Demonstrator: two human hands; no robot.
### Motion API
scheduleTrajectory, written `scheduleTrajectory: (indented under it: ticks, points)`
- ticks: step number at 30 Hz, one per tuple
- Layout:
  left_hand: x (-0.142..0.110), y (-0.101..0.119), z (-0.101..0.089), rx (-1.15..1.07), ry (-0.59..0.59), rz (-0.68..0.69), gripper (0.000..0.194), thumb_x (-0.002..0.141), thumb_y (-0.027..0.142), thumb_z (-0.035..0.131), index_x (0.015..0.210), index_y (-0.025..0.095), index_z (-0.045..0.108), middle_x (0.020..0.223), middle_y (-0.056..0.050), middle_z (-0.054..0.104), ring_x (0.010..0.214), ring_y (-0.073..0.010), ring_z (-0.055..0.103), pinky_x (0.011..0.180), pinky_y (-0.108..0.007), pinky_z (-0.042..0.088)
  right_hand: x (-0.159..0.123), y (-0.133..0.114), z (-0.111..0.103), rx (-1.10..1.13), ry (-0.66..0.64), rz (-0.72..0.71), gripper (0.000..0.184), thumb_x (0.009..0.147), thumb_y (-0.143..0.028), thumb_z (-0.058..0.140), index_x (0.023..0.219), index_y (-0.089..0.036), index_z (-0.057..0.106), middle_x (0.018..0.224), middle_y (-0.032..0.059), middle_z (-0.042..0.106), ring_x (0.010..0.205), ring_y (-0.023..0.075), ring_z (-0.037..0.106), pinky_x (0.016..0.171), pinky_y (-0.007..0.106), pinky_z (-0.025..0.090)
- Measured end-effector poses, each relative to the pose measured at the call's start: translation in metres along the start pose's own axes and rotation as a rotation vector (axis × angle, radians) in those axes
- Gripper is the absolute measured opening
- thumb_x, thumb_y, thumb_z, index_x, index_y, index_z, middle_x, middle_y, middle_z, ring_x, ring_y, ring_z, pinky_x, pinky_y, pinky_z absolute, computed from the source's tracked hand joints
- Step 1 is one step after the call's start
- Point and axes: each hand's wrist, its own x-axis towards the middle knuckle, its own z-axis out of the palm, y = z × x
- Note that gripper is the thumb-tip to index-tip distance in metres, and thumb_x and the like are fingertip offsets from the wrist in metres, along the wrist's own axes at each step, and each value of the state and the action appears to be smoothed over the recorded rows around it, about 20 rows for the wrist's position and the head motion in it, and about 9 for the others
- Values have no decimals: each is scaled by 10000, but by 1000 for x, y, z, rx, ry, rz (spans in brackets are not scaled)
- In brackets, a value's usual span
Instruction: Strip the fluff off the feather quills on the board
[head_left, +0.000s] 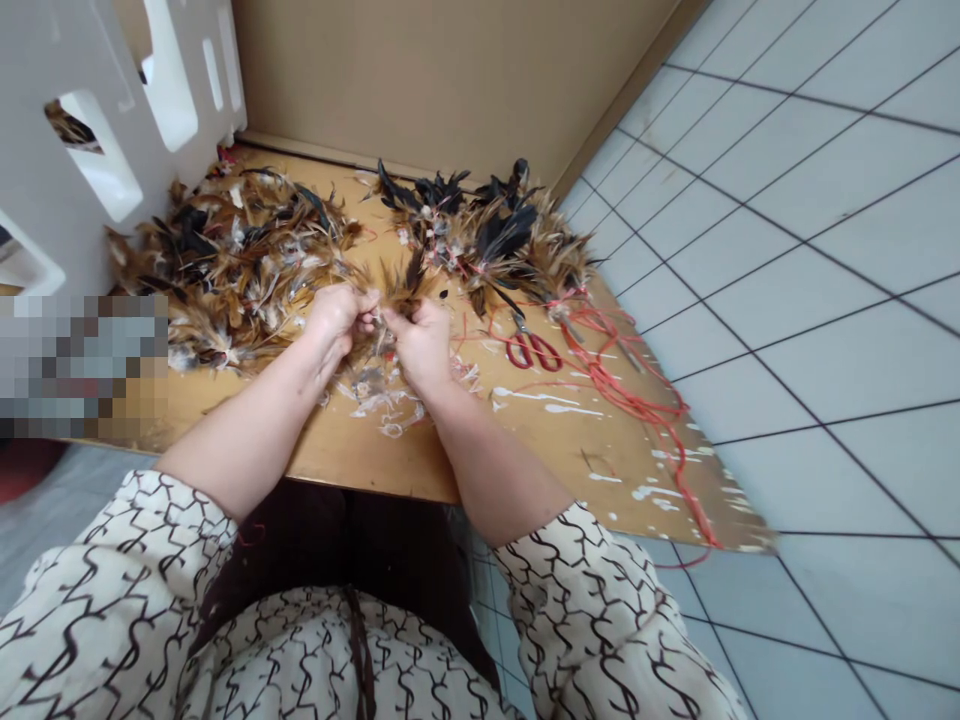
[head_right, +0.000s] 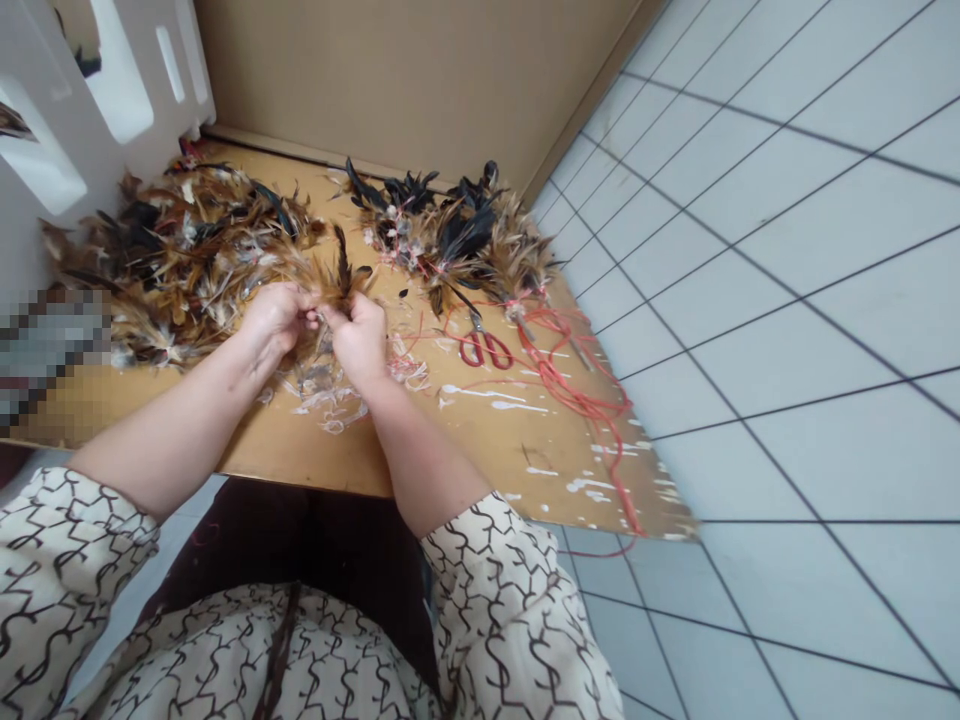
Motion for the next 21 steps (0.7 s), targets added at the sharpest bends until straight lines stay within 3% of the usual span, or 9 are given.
scheduleTrajectory:
  ticks: [7, 11, 16, 21]
  points:
    - [-1, 5, -1, -32, 18, -28, 342, 682, 6, 653, 463, 151, 435, 364, 64, 420, 330, -18, 341, 376, -148, 298, -1, -2, 0, 24, -6, -17, 96, 645, -237, 687, 658, -184, 607, 665, -26, 669, 683, 128, 612, 704, 285, 509]
    - [-2, 4, -1, 17, -22, -21, 336, 723, 1, 599, 464, 150, 446, 373, 41, 458, 353, -42, 392, 415, -170, 359, 2, 3, -1, 141, -8, 73, 125, 603, -218, 713, 653, -184, 604, 639, -35, 662, 614, 109, 602, 646, 265, 507]
    - [-3, -1, 0, 69, -22, 25, 392, 679, -87, 494, 394, 160, 388, 309, 57, 398, 296, -43, 353, 360, -161, 289, 2, 3, -1, 178, -49, 191, 159, 620, -242, 718, 615, -186, 569, 559, -44, 625, 532, 101, 575, 571, 256, 493]
    - [2, -1, 0, 19, 34, 7, 369, 672, -41, 544, 389, 157, 417, 304, 55, 397, 294, -42, 361, 348, -162, 286, 0, -3, 2, 84, -47, 128, 86, 637, -142, 655, 586, -175, 594, 555, -51, 615, 596, 102, 579, 653, 257, 495]
